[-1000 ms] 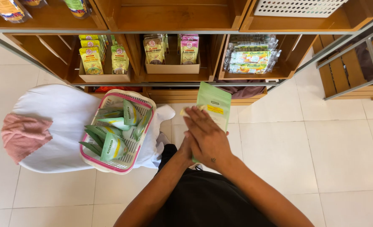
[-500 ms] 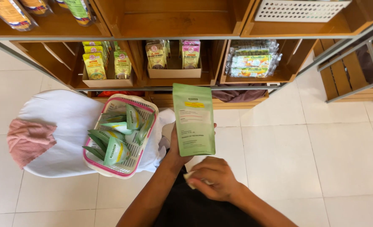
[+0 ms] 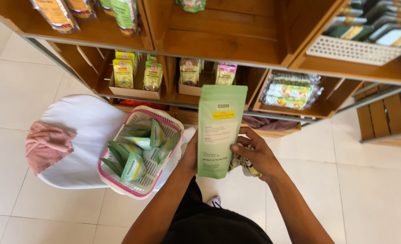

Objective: Cleaning and restocking packages of turmeric ginger powder on wooden store shelves.

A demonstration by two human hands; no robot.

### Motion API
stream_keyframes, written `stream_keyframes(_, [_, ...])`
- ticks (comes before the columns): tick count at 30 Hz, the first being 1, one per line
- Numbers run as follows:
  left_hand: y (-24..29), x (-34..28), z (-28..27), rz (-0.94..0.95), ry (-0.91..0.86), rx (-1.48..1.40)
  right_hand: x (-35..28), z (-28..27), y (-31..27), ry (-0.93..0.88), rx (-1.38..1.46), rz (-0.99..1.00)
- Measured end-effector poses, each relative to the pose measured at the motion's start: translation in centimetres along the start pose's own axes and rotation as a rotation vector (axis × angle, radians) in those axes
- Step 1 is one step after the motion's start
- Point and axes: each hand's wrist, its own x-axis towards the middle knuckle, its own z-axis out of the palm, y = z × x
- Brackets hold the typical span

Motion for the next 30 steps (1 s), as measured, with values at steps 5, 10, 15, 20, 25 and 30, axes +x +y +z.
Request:
stream_keyframes(5, [2.9, 3.8, -3.9, 0.069, 0.084, 0.119, 5.9, -0.4, 0.9, -0.003, 0.012, -0.179])
stream_keyframes(10, [10.1, 4.3, -1.5, 0.275, 0.317, 0.33, 11.4, 1.2, -2.2, 0.109, -0.058, -0.318])
stream_keyframes(15, [12.3, 5.6, -3.2, 0.521, 0.5, 0.905, 17.2, 2.3, -6.3, 0.166, -0.088, -0.516])
stream_keyframes(20, [16.1, 5.9, 0.1, 0.698, 0.464, 1.244, 23.1, 3.7, -10.1, 0.216, -0.108, -0.596])
stream_keyframes(25, [17.0, 6.8, -0.9, 0.728, 0.395, 1.24, 31.3, 3.1, -12.4, 0.261, -0.182, -0.758])
stream_keyframes(30, [16.3, 6.2, -3.8, 0.452, 0.535, 1.164, 40.5, 2.3, -14.0, 0.335, -0.191, -0.808])
